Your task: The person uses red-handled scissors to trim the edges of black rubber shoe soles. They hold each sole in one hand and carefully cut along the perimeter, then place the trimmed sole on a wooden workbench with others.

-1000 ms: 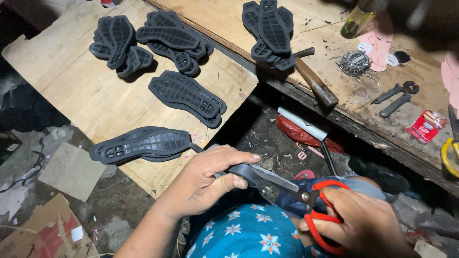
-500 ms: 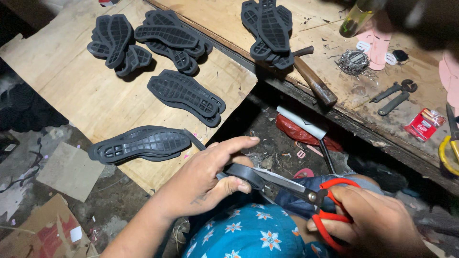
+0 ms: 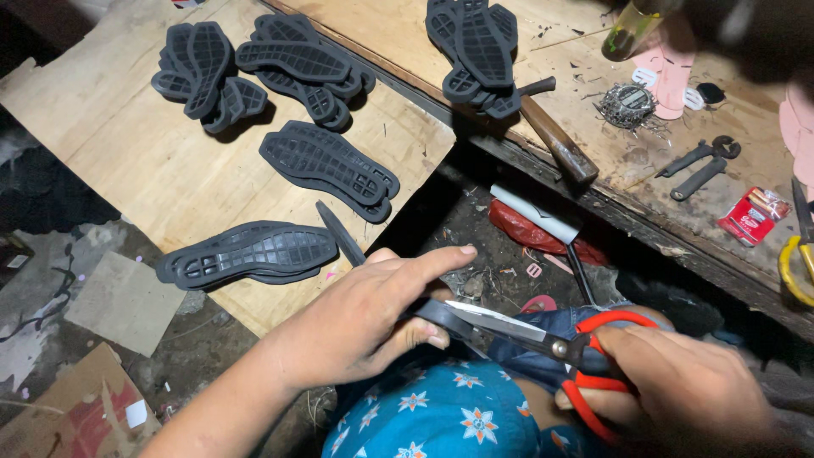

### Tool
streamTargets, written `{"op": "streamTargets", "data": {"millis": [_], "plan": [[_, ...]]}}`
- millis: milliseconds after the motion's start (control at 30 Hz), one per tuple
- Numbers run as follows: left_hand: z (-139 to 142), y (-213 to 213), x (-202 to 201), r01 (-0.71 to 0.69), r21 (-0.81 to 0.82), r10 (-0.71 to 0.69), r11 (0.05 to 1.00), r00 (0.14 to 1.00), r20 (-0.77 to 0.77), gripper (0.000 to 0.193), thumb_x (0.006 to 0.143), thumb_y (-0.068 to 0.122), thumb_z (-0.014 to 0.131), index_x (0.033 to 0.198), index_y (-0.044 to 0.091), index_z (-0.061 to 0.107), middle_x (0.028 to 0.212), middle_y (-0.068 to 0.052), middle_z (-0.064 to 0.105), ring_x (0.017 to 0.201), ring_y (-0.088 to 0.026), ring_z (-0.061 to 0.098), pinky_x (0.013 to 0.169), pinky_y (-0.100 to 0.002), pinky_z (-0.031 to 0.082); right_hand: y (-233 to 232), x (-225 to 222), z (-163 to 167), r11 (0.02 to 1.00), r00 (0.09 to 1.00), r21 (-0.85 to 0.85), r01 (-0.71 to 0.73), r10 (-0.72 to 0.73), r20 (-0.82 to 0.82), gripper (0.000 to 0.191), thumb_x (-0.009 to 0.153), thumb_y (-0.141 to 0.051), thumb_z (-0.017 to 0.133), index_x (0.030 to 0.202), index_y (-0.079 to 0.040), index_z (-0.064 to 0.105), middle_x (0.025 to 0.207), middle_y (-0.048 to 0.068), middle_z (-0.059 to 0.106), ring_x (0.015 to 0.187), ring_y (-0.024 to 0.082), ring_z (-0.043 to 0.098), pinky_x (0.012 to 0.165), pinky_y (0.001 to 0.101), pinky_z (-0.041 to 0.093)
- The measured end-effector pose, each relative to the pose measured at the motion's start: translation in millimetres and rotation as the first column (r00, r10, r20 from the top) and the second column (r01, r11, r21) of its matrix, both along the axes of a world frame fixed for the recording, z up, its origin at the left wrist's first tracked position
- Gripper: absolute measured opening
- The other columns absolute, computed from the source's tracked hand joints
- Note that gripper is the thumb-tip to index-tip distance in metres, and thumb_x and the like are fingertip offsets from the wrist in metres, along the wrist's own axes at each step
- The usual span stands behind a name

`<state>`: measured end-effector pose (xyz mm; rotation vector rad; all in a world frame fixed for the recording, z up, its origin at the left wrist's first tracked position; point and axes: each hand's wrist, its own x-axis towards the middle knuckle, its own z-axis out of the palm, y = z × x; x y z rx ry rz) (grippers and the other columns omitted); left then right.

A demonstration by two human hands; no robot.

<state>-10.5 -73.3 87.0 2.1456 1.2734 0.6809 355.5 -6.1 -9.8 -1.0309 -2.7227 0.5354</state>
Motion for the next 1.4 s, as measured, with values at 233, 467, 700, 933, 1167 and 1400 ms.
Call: {"op": "streamTargets", "data": {"millis": [233, 467, 700, 933, 1167, 1400], "plan": [[3.2, -0.1, 1.7, 0.029, 0.051, -0.026, 0.998, 0.997, -0.074, 0.079, 0.087, 0.019, 0.077, 0.153, 0.003, 0.037, 0.095, -0.011, 0.067, 0.093, -0.032, 0.063, 0.088, -0.043, 0.046, 10.9, -3.6, 22.1, 0.975, 0.983, -0.223, 0.012, 0.029, 0.181, 0.049, 0.072, -0.061, 0.083, 0.101, -0.023, 0.07, 0.094, -0.001, 0.077, 0.085, 0.018, 0.077, 0.07, 0.0322, 0.06], [-14.6, -5.0, -0.6, -0.036, -0.007, 0.037, 0.999, 0.999, 0.033, 0.084, 0.089, 0.017, 0.078, 0.155, 0.003, 0.028, 0.099, -0.006, 0.071, 0.097, -0.029, 0.061, 0.092, -0.04, 0.046, 5.0, -6.8, 21.1, 0.968, 0.957, -0.2, 0.15, -0.091, 0.276, 0.064, 0.064, -0.065, 0.086, 0.113, -0.026, 0.071, 0.089, -0.002, 0.076, 0.084, 0.017, 0.076, 0.072, 0.0321, 0.06], [-63.2, -9.8, -5.7, 0.079, -0.365, 0.268, 0.928, 0.54, 0.798, 0.056, 0.096, 0.017, 0.077, 0.139, 0.006, 0.042, 0.117, -0.007, 0.063, 0.11, -0.015, 0.06, 0.1, -0.031, 0.05, -15.6, -39.0, -26.7, 0.66, 0.925, -0.676, 0.327, -0.369, 0.088, 0.058, 0.059, -0.036, 0.094, 0.11, -0.013, 0.076, 0.079, 0.002, 0.076, 0.074, 0.013, 0.074, 0.072, 0.028, 0.062], [-86.6, -8.5, 15.3, -0.114, -0.26, 0.283, 0.959, 0.32, 0.904, 0.069, 0.096, 0.028, 0.08, 0.15, 0.0, 0.047, 0.13, -0.011, 0.059, 0.122, -0.019, 0.058, 0.107, -0.034, 0.049, -28.8, -61.6, -35.7, 0.793, 0.925, -0.609, 0.005, -0.235, -0.298, 0.047, 0.072, -0.026, 0.089, 0.112, -0.009, 0.071, 0.078, -0.004, 0.081, 0.073, 0.011, 0.075, 0.069, 0.0265, 0.061], [-66.7, -15.8, 32.0, -0.094, -0.271, 0.286, 0.958, 0.387, 0.877, 0.072, 0.107, 0.05, 0.041, 0.159, 0.003, 0.028, 0.148, -0.011, 0.052, 0.138, -0.024, 0.053, 0.117, -0.04, 0.045, -33.0, -86.5, -14.4, 0.898, 0.913, -0.417, 0.143, -0.282, -0.294, 0.053, 0.06, -0.026, 0.092, 0.105, -0.008, 0.072, 0.07, 0.004, 0.074, 0.058, 0.017, 0.071, 0.057, 0.0302, 0.058], [-70.9, -11.4, 39.6, 0.078, -0.33, 0.338, 0.941, -0.156, 0.928, 0.06, 0.113, 0.04, 0.028, 0.148, -0.007, 0.04, 0.132, -0.022, 0.06, 0.126, -0.036, 0.06, 0.111, -0.055, 0.049, -33.7, -95.7, -0.2, 0.979, 0.878, -0.154, 0.134, -0.189, -0.441, 0.063, 0.055, -0.034, 0.093, 0.1, -0.001, 0.064, 0.073, 0.008, 0.066, 0.06, 0.021, 0.068, 0.057, 0.0336, 0.055]]}}
